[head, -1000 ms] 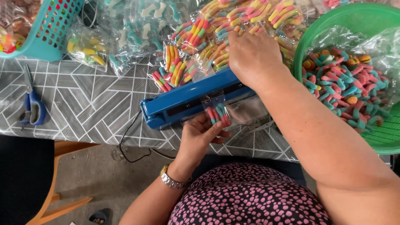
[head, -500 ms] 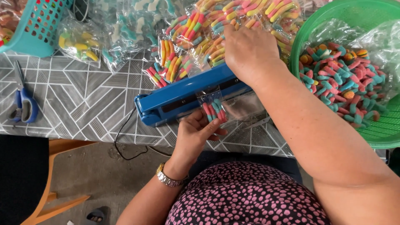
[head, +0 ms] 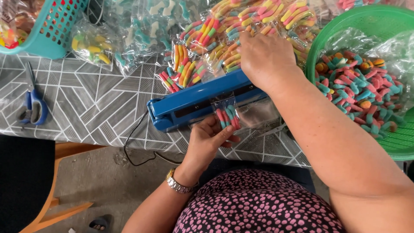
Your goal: Manual packaging of gummy candies into small plastic bags and sealing them with a heat sealer.
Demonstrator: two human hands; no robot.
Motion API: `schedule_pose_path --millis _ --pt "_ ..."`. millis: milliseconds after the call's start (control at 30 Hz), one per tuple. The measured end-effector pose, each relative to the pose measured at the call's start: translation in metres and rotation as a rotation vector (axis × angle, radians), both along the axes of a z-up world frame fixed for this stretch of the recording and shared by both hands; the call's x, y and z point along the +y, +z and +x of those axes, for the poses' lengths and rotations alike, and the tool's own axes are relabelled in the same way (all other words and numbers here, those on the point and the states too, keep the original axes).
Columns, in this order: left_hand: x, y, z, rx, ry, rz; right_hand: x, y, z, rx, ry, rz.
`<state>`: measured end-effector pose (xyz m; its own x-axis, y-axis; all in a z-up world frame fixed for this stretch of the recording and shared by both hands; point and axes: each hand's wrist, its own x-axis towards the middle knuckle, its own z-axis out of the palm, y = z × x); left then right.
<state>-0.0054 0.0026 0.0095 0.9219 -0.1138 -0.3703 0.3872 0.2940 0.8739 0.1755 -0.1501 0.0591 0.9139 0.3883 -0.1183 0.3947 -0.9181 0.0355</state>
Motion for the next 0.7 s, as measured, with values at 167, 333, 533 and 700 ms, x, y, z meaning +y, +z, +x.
schedule_pose_path --millis 167,333,533,700 --pt "-0.002 -0.001 0.000 0.004 0.005 -0.015 0.001 0.007 -0.003 0.037 -0.024 0.007" --pt "0.000 0.002 -0.002 -0.008 0.006 0.000 0.005 0.018 -0.007 0.066 -0.028 0.012" --pt "0.001 0.001 -0.002 -0.045 -0.006 0.017 0.008 0.027 -0.008 0.123 -0.027 0.004" --pt "-0.001 0.000 0.000 -0.003 -0.009 -0.021 0.009 0.033 -0.009 0.216 -0.076 -0.038"
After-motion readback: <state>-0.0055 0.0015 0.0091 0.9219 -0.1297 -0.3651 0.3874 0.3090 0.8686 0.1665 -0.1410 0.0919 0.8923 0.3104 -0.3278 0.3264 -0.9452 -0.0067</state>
